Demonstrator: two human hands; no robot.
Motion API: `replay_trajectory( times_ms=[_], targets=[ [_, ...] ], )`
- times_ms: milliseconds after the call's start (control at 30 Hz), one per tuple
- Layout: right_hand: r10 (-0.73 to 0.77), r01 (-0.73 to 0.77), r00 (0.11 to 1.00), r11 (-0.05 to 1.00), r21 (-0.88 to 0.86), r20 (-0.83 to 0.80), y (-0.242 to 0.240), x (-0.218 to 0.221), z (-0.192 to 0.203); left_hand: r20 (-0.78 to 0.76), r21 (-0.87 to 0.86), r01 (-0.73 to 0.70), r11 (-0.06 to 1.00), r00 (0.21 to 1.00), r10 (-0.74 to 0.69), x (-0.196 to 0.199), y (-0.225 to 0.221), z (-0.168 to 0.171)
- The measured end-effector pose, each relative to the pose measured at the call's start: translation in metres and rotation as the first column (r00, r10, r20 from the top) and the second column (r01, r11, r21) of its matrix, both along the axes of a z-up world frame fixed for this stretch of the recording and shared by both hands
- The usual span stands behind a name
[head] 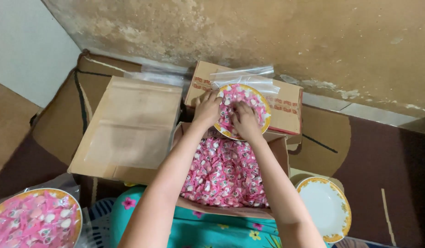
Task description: The person fills small plastic bags with individual pink and white candies from a large cardboard box and places a plate on top of the filled bags.
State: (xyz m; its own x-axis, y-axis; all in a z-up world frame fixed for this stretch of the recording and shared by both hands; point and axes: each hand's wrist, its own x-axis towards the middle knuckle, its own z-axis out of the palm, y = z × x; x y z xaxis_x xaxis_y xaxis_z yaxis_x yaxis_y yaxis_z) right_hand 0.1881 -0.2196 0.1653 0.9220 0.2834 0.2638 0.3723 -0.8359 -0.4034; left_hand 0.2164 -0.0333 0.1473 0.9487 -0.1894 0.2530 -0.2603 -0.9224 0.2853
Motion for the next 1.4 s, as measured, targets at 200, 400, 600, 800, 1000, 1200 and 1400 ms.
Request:
replay_trajectory(
  times_ms=[200,400,600,800,1000,1200,1400],
  targets=[
    [-0.015,0.015,0.983,1.0,0.002,0.185,-0.004,-0.005,-0.013,0.002,0.036,-0.005,0.999,1.0,0.005,0.017,-0.003,-0.023],
    [-0.053,0.052,0.994,0.999,-0.014,-0.097,-0.005,0.014,-0.007,-0.14,-0.01,0.036,0.999,0.989,-0.037,0.007,-0.011,0.008],
    [0.074,-0.071,0.997,0.996,-0.061,0.038,0.0,-0.004,0.005,-0.2,0.007,0.063,0.998,0.978,-0.06,0.005,-0.009,0.02],
    [0.099,-0.098,0.995,0.995,-0.032,0.022,0.002,-0.009,0.012,-0.093,0.005,0.107,0.994,0.99,-0.106,0.01,-0.011,0.008],
    [0.08,-0.084,0.996,0.983,0.161,0.032,-0.001,-0.007,0.029,-0.083,-0.096,0.08,0.992,0.993,-0.088,-0.001,-0.002,0.003],
    [-0.145,0.054,0.977,0.881,0.469,0.159,-0.047,-0.011,0.006,0.031,-0.227,0.095,0.969,0.995,-0.091,-0.006,0.009,-0.007],
    [-0.438,0.505,0.862,0.78,0.369,-0.255,-0.097,0.004,-0.046,0.21,-0.39,0.162,0.906,0.974,-0.084,-0.009,0.003,-0.015]
  ],
)
